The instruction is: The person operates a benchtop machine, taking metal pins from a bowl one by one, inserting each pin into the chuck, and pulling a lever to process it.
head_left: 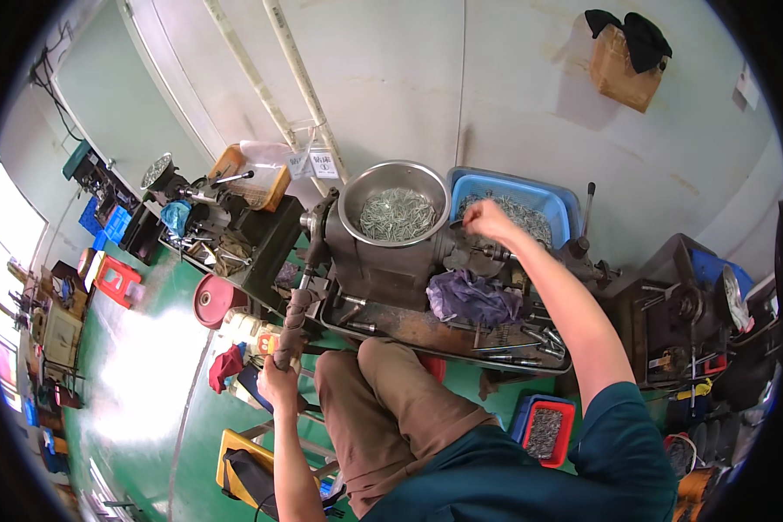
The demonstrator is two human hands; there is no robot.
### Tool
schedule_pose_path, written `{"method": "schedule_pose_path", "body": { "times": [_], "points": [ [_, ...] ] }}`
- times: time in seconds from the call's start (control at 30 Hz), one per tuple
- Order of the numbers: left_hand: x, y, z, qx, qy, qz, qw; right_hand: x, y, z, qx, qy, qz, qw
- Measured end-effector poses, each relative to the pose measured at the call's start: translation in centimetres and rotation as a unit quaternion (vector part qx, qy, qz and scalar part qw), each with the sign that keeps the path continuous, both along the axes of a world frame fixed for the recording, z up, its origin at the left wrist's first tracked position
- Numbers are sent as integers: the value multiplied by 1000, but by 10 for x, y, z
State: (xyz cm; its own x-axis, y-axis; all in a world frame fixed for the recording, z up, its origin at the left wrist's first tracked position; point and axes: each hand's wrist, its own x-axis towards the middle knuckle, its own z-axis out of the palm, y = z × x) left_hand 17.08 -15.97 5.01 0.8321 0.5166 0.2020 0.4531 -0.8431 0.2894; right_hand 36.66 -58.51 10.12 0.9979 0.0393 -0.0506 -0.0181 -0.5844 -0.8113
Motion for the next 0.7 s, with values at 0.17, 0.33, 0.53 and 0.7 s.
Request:
{"method": "schedule_pose_path", "body": {
  "times": [0.17,0.33,0.53,0.7],
  "points": [
    [0,1,1,4,1,-15,1000,-14,5,-36,28,13,-9,999],
    [0,-2,2,-2,4,-9,1000,-17,6,-34,3,5,-4,1000],
    [-1,-2,4,0,-1,-12,1000,-15,6,-37,54,7,21,998],
    [-1,-3,6,-3,8,-15,1000,-15,5,-37,51,8,9,999]
  ]
}}
